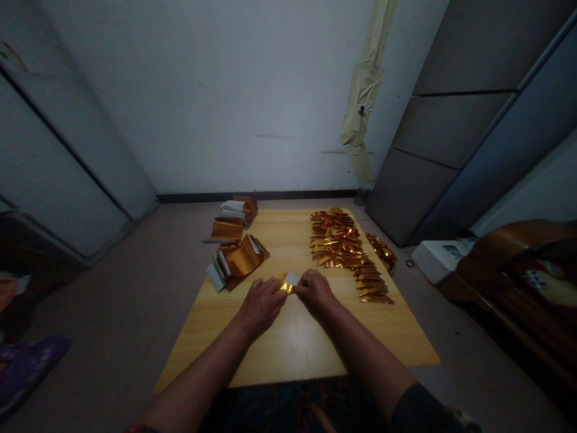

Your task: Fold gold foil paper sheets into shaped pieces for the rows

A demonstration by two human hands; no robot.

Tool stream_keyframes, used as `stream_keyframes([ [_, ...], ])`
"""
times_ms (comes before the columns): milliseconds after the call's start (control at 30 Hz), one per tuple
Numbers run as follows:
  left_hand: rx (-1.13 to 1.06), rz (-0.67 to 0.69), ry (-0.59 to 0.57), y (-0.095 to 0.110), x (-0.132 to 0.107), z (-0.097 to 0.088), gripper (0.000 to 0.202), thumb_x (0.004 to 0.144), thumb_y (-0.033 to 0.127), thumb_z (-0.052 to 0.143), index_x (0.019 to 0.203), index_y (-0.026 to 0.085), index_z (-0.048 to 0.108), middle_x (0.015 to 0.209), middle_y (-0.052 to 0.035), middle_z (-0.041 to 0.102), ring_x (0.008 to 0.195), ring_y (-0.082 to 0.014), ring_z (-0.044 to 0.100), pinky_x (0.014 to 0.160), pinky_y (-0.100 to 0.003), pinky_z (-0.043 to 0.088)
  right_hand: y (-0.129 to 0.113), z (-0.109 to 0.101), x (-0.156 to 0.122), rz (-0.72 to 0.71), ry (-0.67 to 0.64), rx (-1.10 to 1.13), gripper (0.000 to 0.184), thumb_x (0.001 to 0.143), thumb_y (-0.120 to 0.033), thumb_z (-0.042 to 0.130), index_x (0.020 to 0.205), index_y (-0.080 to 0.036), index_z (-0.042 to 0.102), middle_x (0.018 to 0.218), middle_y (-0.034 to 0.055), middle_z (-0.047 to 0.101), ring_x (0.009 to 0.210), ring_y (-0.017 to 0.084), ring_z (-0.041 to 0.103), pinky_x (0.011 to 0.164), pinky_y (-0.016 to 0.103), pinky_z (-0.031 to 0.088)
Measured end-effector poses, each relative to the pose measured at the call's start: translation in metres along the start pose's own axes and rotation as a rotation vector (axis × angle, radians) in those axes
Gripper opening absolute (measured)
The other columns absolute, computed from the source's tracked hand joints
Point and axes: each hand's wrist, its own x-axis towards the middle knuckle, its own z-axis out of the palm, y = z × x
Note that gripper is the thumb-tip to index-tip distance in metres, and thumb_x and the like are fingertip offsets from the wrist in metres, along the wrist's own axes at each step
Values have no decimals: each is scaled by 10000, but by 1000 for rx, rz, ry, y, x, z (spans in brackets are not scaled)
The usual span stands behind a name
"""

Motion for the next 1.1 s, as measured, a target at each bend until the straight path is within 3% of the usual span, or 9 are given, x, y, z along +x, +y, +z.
stream_keyframes([
  [133, 12, -35, -70, 2, 0, -1, 177, 890, 165, 483, 976, 243, 617, 1258, -85, 601, 1204, -246, 512, 931, -418, 371, -5, 0, 3, 91, -7, -16, 174, 713, -167, 671, 558, -162, 593, 690, -6, 554, 689, 115, 470, 600, 226, 268],
  [367, -4, -57, -94, 3, -1, -1, 198, 884, 164, 477, 983, 240, 630, 1322, -102, 565, 1250, -264, 483, 967, -446, 367, -8, 1, 7, 150, -41, -53, 69, 664, -133, 642, 606, -172, 643, 736, 10, 591, 715, 124, 475, 617, 231, 273],
  [600, 23, -96, -125, 5, -4, 3, 480, 904, 171, 464, 1350, 345, 494, 1402, -107, 517, 1311, -304, 447, 1015, -523, 330, -13, -3, 8, 188, -86, -114, 59, 691, -157, 644, 636, -177, 649, 773, 17, 599, 732, 134, 476, 621, 236, 275],
  [933, 3, -139, -102, 6, -9, 10, 389, 892, 226, 522, 1252, 344, 609, 1440, -121, 485, 1346, -330, 418, 1031, -561, 333, -13, -2, 5, 193, -35, -21, 100, 638, -83, 605, 623, -180, 624, 770, 13, 590, 746, 139, 496, 633, 234, 295],
  [1100, -34, -212, -116, 15, -7, 7, 364, 887, 277, 535, 1235, 348, 617, 1451, -116, 478, 1364, -329, 400, 1048, -597, 310, -3, 3, 8, 186, -35, 78, 249, 581, -2, 544, 699, -187, 662, 796, 10, 606, 789, 147, 530, 685, 231, 344],
])
